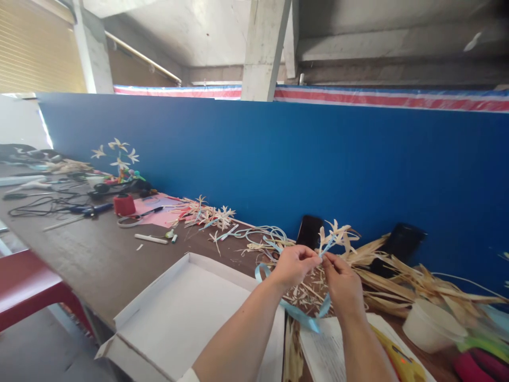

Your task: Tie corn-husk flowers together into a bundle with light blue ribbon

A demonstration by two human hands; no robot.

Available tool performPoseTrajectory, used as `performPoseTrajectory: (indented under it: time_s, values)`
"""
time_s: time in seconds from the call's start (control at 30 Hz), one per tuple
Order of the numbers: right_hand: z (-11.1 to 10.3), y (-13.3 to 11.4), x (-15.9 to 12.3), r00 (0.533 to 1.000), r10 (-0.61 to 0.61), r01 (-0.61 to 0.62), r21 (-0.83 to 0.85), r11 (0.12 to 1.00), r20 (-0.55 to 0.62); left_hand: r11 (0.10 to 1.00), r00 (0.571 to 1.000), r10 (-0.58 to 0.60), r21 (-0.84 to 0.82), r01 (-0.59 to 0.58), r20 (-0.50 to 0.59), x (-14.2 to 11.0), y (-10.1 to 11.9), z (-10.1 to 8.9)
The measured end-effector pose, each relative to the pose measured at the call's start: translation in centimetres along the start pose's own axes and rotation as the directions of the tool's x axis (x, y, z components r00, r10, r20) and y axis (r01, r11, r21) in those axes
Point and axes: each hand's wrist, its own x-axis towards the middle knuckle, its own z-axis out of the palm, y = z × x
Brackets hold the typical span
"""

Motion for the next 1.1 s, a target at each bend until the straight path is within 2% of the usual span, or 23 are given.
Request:
performPoseTrajectory:
  time_s: [0.1, 0.17, 0.23, 0.3, 0.33, 0.37, 0.4, 0.5, 0.6, 0.67, 0.87, 1.1]
  values:
    - [0.0, 1.0, 0.3, 1.0, 0.016, -0.016, -0.02, 1.0, 0.007, 0.998, 0.998, -0.037, -0.043, 0.034, -0.06, 0.3, -0.2, 0.0]
    - [0.0, 1.5, 0.5, 0.998, 0.05, -0.053, -0.07, 0.996, -0.049, 0.997, 0.991, -0.059, -0.066, 0.052, -0.116, 0.6, -0.3, -0.2]
    - [-0.1, 1.3, 0.3, 0.979, 0.029, -0.056, -0.127, 0.99, -0.203, 0.996, 0.981, -0.075, -0.057, 0.065, -0.18, 0.8, -0.4, -0.4]
    - [-0.2, 0.4, -0.1, 0.913, -0.075, 0.014, -0.153, 0.988, -0.402, 0.997, 0.965, -0.074, -0.012, 0.074, -0.253, 1.0, -0.6, -0.5]
    - [-0.2, -0.2, -0.5, 0.873, -0.12, 0.06, -0.139, 0.988, -0.472, 0.997, 0.955, -0.062, 0.022, 0.071, -0.289, 1.0, -0.7, -0.5]
    - [-0.2, -0.8, -0.8, 0.863, -0.138, 0.106, -0.092, 0.99, -0.486, 0.996, 0.946, -0.04, 0.059, 0.062, -0.322, 1.0, -0.8, -0.5]
    - [-0.1, -1.4, -1.1, 0.885, -0.152, 0.144, -0.051, 0.988, -0.44, 0.994, 0.937, -0.012, 0.095, 0.049, -0.35, 1.0, -0.9, -0.4]
    - [0.2, -2.5, -1.8, 0.951, -0.22, 0.205, -0.09, 0.975, -0.219, 0.983, 0.914, 0.072, 0.184, 0.003, -0.4, 0.8, -1.1, 0.1]
    - [0.6, -2.2, -1.6, 0.972, -0.224, 0.216, -0.114, 0.97, -0.067, 0.963, 0.897, 0.15, 0.265, -0.038, -0.416, 0.5, -1.0, 0.8]
    - [0.6, -1.7, -1.3, 0.981, -0.188, 0.184, -0.099, 0.978, -0.039, 0.95, 0.89, 0.194, 0.307, -0.064, -0.413, 0.2, -1.0, 1.2]
    - [0.3, -1.5, -0.8, 0.996, -0.07, 0.066, -0.058, 0.996, -0.06, 0.906, 0.885, 0.262, 0.414, -0.088, -0.384, -0.2, -1.1, 1.8]
    - [0.2, -1.1, -0.6, 0.994, 0.104, -0.102, 0.096, 0.99, -0.022, 0.874, 0.886, 0.307, 0.473, -0.116, -0.349, -0.5, -1.2, 2.0]
